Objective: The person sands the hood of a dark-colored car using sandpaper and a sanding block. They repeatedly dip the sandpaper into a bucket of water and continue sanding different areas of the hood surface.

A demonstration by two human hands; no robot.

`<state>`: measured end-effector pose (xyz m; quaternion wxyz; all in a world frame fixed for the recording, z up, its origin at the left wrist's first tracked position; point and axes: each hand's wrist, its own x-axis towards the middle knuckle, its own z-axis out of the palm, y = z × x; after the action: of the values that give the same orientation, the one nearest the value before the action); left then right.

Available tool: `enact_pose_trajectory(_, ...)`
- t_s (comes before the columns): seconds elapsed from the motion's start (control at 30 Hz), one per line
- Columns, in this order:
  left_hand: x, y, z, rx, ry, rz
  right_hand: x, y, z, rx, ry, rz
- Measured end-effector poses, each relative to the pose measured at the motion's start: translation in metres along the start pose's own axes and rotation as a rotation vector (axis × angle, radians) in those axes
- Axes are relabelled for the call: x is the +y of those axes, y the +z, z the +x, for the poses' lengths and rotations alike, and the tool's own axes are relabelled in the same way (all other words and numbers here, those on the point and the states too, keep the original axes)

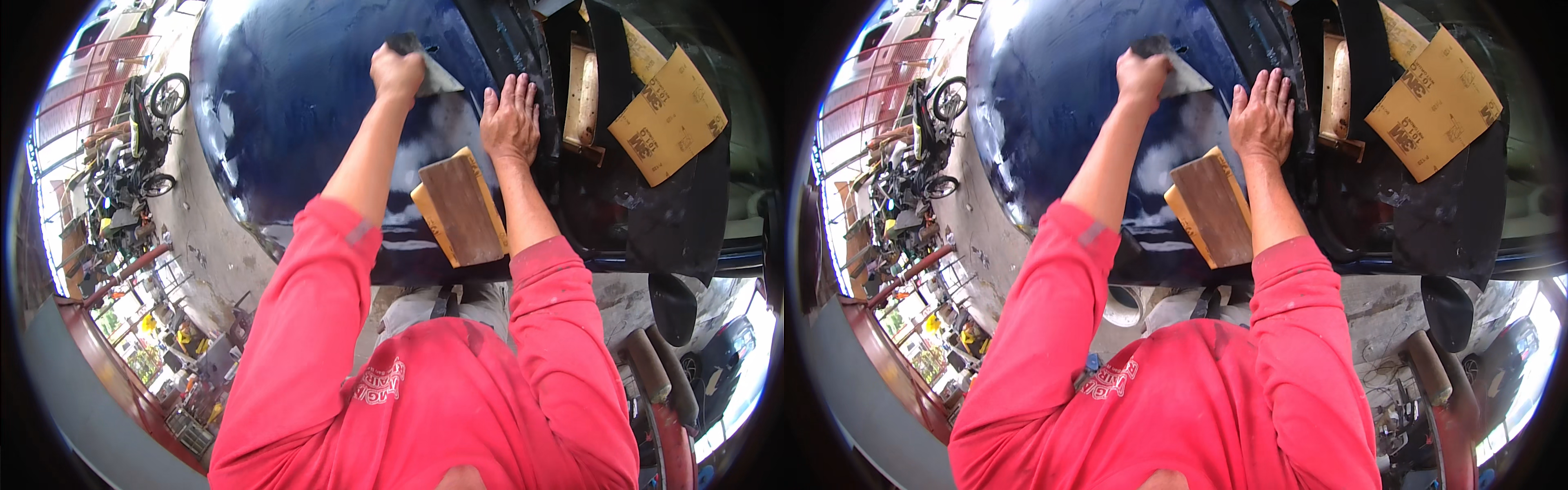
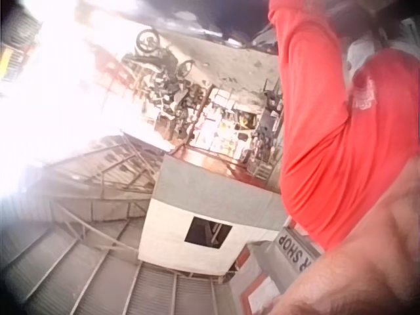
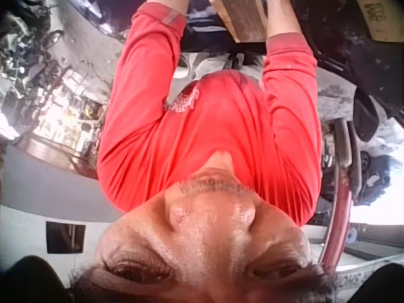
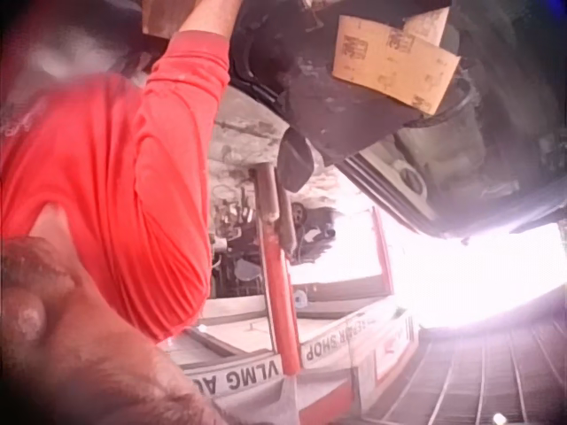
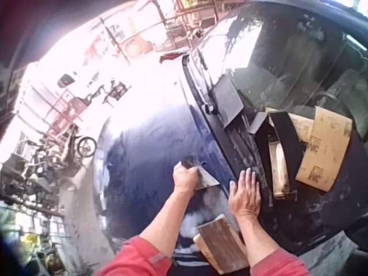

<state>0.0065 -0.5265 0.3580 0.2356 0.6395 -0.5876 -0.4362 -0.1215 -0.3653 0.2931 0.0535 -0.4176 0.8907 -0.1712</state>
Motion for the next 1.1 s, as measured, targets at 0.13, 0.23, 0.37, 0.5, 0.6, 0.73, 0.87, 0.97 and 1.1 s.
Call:
enact_pose_trajectory(0.13, -0.004, 0.001, -0.002, 0.091, -0.01, 0.071, 0.001, 0.0, 0.002, 0.001, -0.009, 0.013)
enact_pose_trajectory(0.23, -0.008, 0.004, -0.001, 0.005, -0.104, -0.196, 0.001, 0.0, 0.001, -0.029, 0.014, -0.02)
enact_pose_trajectory(0.37, -0.01, 0.006, -0.002, 0.051, -0.065, -0.029, 0.0, -0.001, -0.004, -0.013, -0.01, 0.015)
enact_pose_trajectory(0.5, -0.009, 0.01, -0.001, 0.049, -0.051, -0.24, 0.001, 0.001, -0.004, 0.018, 0.005, 0.016)
enact_pose_trajectory(0.6, -0.006, 0.01, -0.001, 0.022, 0.013, -0.186, 0.002, 0.003, -0.003, 0.013, -0.008, 0.013)
enact_pose_trajectory(0.73, -0.004, 0.004, 0.001, 0.078, -0.076, -0.137, 0.002, 0.004, -0.001, 0.027, -0.001, 0.018)
enact_pose_trajectory(0.87, -0.002, -0.003, 0.012, 0.004, -0.069, -0.007, 0.002, 0.001, -0.001, 0.017, -0.009, 0.003)
enact_pose_trajectory(0.97, 0.001, -0.005, 0.023, 0.003, 0.052, 0.036, 0.001, -0.002, 0.001, 0.001, -0.006, 0.012)
enact_pose_trajectory(1.1, 0.001, -0.007, 0.031, -0.003, -0.036, 0.052, 0.002, -0.002, 0.005, 0.027, -0.007, -0.006)
